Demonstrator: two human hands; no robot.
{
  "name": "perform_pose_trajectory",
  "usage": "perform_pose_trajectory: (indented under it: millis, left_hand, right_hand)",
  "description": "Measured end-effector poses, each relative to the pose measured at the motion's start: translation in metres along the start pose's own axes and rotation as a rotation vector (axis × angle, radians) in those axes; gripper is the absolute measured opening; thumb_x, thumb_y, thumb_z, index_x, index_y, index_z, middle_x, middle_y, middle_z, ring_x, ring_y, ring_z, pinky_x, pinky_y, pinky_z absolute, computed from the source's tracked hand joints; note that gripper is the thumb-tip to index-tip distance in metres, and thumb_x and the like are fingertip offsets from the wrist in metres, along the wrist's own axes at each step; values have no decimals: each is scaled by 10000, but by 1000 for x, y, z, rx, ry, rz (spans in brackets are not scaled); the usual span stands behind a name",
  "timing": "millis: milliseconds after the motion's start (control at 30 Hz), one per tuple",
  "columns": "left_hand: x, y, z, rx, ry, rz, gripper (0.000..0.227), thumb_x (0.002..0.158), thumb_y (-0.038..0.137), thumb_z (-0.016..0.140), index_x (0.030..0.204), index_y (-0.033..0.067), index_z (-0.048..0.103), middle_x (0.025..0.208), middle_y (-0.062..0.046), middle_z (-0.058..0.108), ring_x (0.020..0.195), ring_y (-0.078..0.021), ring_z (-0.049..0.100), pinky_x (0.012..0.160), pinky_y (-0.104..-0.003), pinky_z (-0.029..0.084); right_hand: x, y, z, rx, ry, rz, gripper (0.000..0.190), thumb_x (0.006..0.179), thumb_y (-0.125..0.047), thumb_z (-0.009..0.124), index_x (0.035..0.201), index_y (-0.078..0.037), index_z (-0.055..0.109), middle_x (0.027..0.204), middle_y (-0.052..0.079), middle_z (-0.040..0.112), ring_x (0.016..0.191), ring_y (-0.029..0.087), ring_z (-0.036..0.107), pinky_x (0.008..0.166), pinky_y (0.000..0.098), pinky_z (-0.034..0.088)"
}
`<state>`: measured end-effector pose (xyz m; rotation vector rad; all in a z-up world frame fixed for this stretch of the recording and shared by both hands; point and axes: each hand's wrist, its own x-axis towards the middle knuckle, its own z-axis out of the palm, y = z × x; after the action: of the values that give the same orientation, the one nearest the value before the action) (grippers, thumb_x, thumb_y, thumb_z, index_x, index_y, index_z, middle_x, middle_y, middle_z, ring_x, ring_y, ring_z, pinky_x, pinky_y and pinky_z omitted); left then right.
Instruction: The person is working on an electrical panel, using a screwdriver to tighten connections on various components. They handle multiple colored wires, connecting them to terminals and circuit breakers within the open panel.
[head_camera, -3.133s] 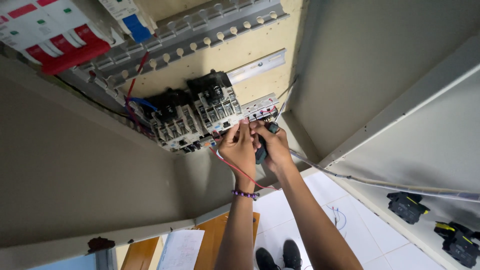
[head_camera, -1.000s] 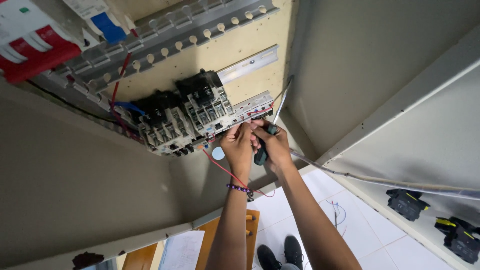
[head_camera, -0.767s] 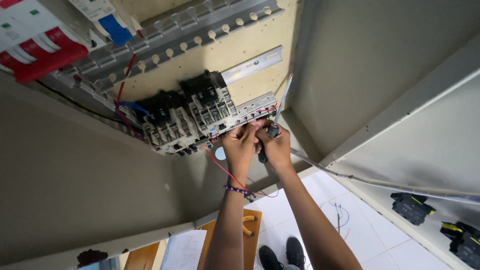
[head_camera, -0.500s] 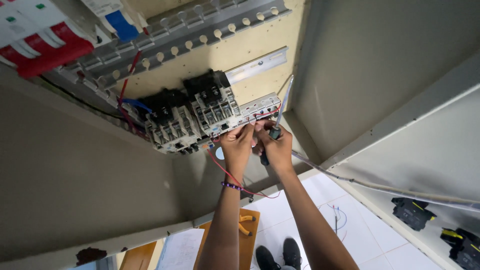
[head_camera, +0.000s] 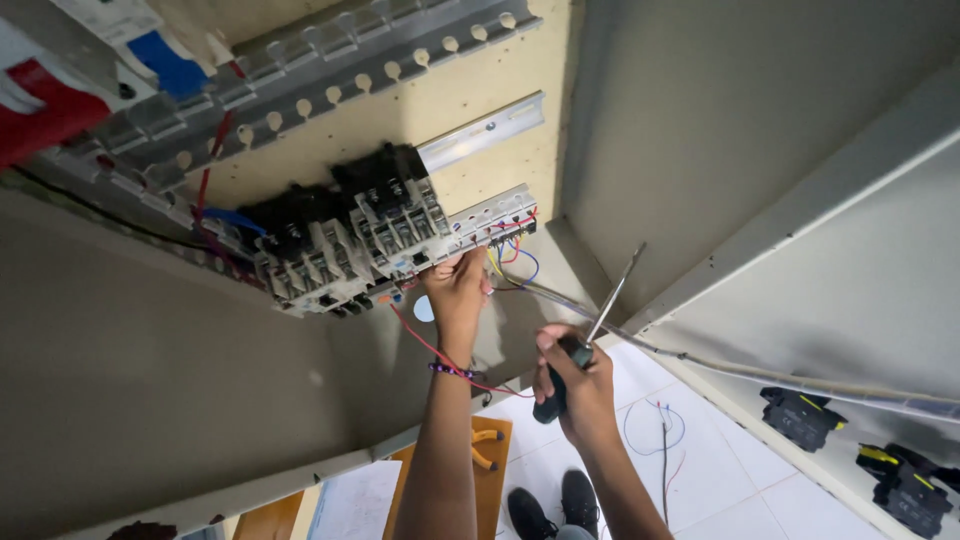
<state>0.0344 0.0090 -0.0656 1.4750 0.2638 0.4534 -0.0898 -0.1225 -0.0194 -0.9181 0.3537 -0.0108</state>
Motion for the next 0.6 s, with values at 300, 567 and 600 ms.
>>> perform_pose_trajectory:
  millis: [300, 567, 600]
  left_hand:
    - [-8, 18, -2, -130, -109, -53, 306, 956, 87, 660, 673, -23, 635, 425, -69, 466, 346, -108, 368, 356, -275, 280]
    - [-10, 0, 9, -233, -63, -26, 398, 951, 57, 623, 593, 89, 454, 428, -65, 440, 346, -125, 391, 362, -257, 267]
    - [-11, 0, 9, -256, -51, -36, 379, 938, 52, 631, 590, 78, 484, 424, -73, 439, 337, -129, 380, 356, -260, 269]
  right_hand:
    - [-28, 15, -41, 82, -48, 68, 105, 902, -45, 700, 976, 13, 651, 684, 112, 514, 410, 166, 418, 347, 303, 427]
    - [-43, 11, -53, 63, -46, 88, 87, 914, -29, 670, 918, 32, 609, 666, 114, 503, 422, 168, 419, 357, 304, 413]
    - [-44, 11, -54, 57, -46, 89, 111, 909, -48, 688, 916, 35, 614, 659, 111, 499, 423, 168, 422, 358, 301, 410]
